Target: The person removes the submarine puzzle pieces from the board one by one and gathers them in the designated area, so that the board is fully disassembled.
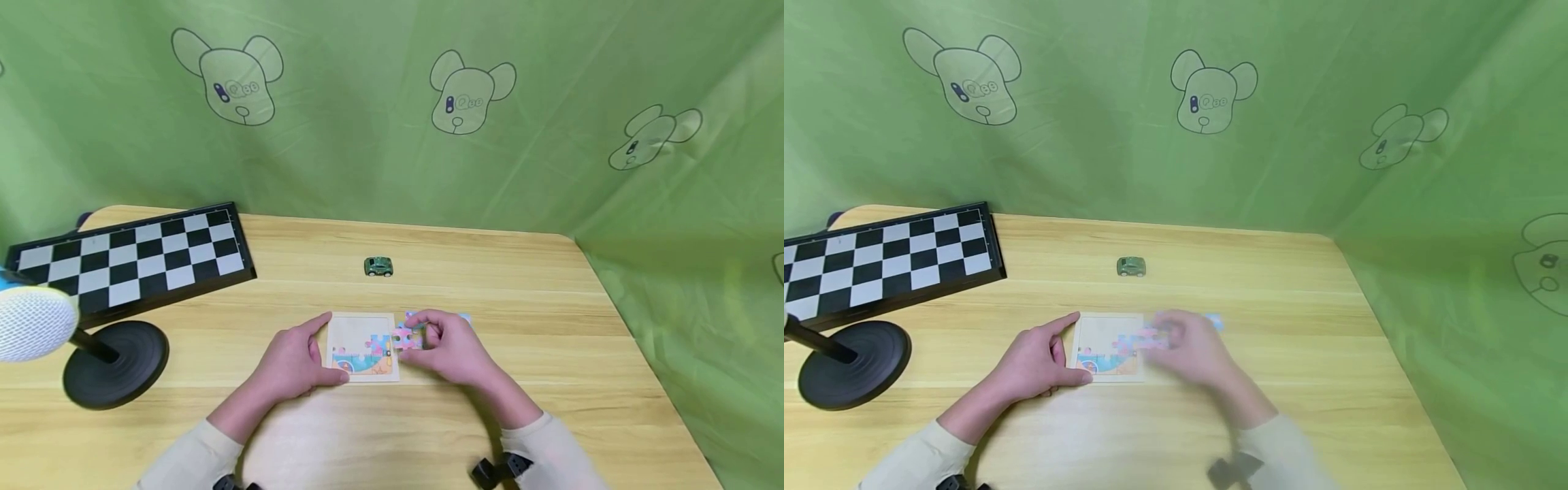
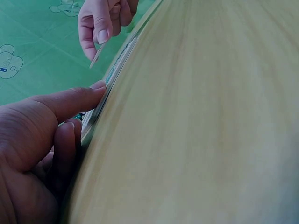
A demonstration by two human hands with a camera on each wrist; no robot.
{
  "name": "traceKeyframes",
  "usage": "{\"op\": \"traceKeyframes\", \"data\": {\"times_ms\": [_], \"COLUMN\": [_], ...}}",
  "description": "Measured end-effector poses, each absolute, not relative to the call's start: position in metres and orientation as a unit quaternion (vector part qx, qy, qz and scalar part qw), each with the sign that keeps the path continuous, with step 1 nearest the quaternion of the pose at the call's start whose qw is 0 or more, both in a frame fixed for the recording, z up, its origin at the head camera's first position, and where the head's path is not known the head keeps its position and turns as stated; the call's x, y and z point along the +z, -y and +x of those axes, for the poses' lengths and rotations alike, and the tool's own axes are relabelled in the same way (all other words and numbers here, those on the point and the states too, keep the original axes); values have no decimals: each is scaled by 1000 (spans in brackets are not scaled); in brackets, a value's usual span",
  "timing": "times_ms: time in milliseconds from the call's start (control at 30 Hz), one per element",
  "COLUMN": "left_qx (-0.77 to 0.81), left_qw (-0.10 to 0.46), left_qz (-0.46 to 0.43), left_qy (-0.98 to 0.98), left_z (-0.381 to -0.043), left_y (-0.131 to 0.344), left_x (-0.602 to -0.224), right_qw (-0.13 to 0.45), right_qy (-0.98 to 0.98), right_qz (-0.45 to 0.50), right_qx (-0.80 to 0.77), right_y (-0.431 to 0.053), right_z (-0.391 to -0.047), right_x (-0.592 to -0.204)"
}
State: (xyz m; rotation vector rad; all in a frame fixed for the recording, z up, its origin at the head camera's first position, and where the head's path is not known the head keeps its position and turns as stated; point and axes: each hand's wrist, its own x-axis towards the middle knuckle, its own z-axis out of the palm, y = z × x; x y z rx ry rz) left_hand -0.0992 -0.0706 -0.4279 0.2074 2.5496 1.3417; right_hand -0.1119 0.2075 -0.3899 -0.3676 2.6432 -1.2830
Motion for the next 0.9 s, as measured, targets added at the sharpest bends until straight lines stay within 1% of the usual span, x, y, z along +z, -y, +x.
{"op": "traceKeyframes", "data": {"times_ms": [400, 900], "left_qx": [469, 469], "left_qw": [128, 129], "left_qz": [66, 66], "left_qy": [-871, -871], "left_z": [-99, -99], "left_y": [71, 71], "left_x": [-429, -428], "right_qw": [75, 72], "right_qy": [-900, -906], "right_qz": [-106, -89], "right_qx": [-415, -408], "right_y": [-230, -255], "right_z": [-111, -105], "right_x": [-395, -400]}}
